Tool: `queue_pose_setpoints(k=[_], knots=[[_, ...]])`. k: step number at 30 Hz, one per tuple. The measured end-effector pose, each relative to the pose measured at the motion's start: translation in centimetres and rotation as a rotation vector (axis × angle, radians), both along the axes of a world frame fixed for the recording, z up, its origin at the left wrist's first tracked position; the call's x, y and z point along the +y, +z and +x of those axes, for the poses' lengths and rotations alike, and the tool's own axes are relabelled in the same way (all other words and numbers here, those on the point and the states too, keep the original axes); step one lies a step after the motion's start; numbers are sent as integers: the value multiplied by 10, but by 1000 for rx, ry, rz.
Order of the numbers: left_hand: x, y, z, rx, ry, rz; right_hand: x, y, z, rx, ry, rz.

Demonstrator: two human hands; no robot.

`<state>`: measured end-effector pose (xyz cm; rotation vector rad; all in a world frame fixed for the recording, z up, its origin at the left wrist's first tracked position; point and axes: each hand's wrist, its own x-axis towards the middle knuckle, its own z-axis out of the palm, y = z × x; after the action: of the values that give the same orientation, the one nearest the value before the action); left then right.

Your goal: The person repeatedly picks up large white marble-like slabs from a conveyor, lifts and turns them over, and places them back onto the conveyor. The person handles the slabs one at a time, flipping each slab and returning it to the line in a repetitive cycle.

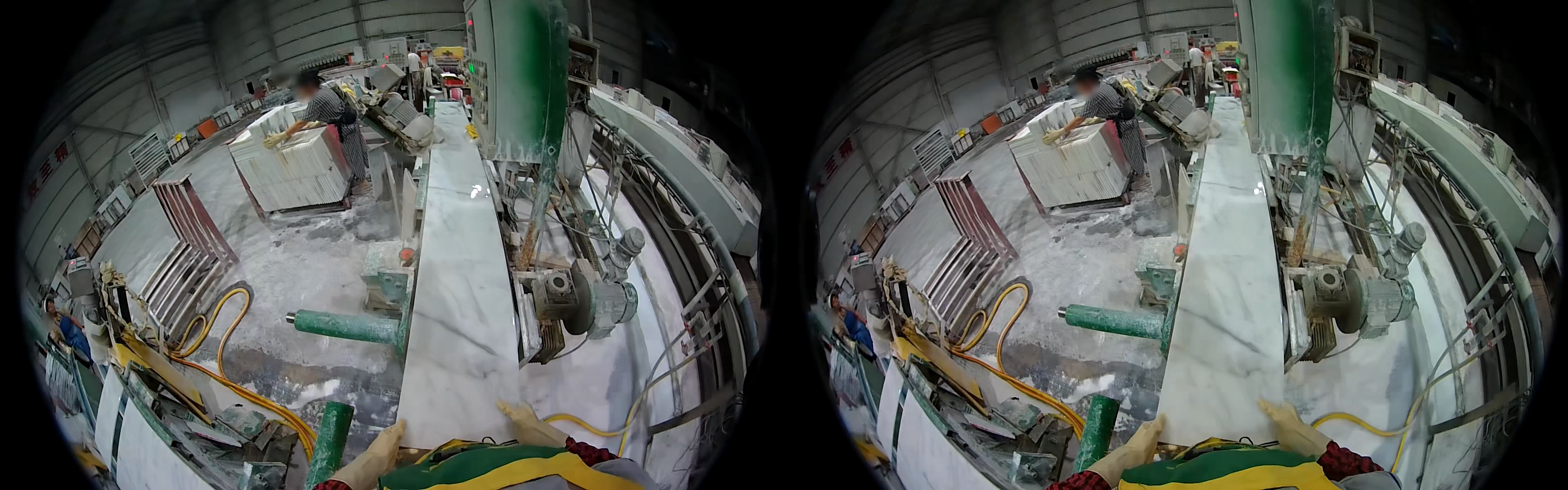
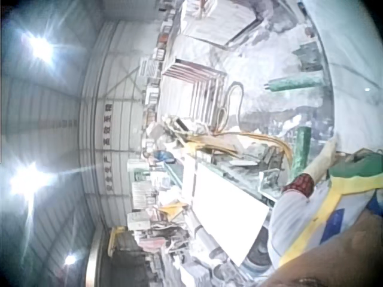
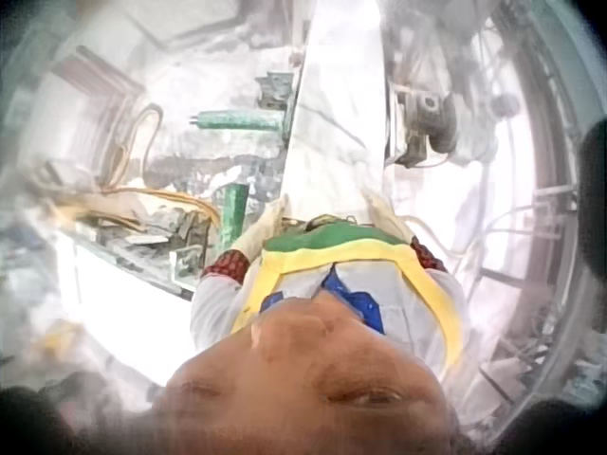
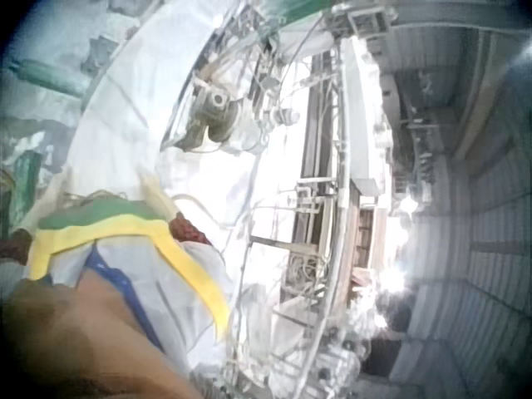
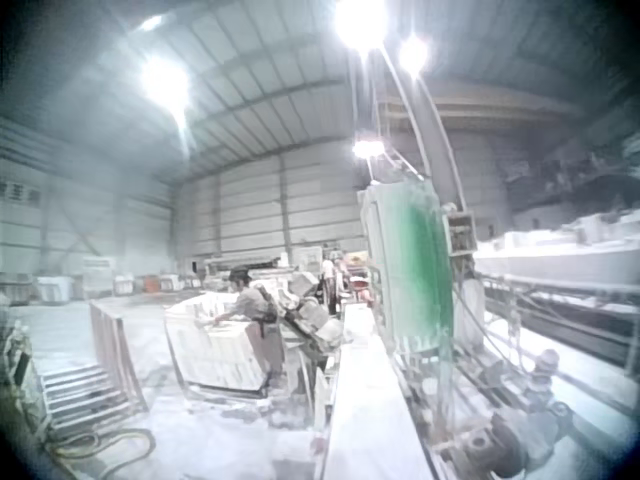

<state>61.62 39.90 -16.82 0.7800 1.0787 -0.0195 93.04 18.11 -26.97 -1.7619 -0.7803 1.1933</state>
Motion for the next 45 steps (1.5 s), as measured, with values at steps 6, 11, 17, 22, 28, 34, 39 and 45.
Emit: queue_pose_setpoints(k=[6,11,17,22,28,34,39,45], knots=[[-4,-6,5,-25,79,78,25,15,-5,230,-472,-297],[1,-35,3,-66,55,87,27,61,-24,-120,-390,-16],[-1,-45,9,-82,141,94,46,144,-51,-945,273,-119],[6,-72,12,-75,195,68,48,107,-101,-1226,597,59],[6,-60,14,-159,178,33,66,66,-103,-1480,657,-43],[18,-23,-6,-91,-59,389,71,45,-96,-1423,591,-36],[37,-83,-98,55,43,736,80,49,-97,-1419,646,-15],[8,-43,-242,529,415,1158,79,73,-94,-1455,673,-2]])
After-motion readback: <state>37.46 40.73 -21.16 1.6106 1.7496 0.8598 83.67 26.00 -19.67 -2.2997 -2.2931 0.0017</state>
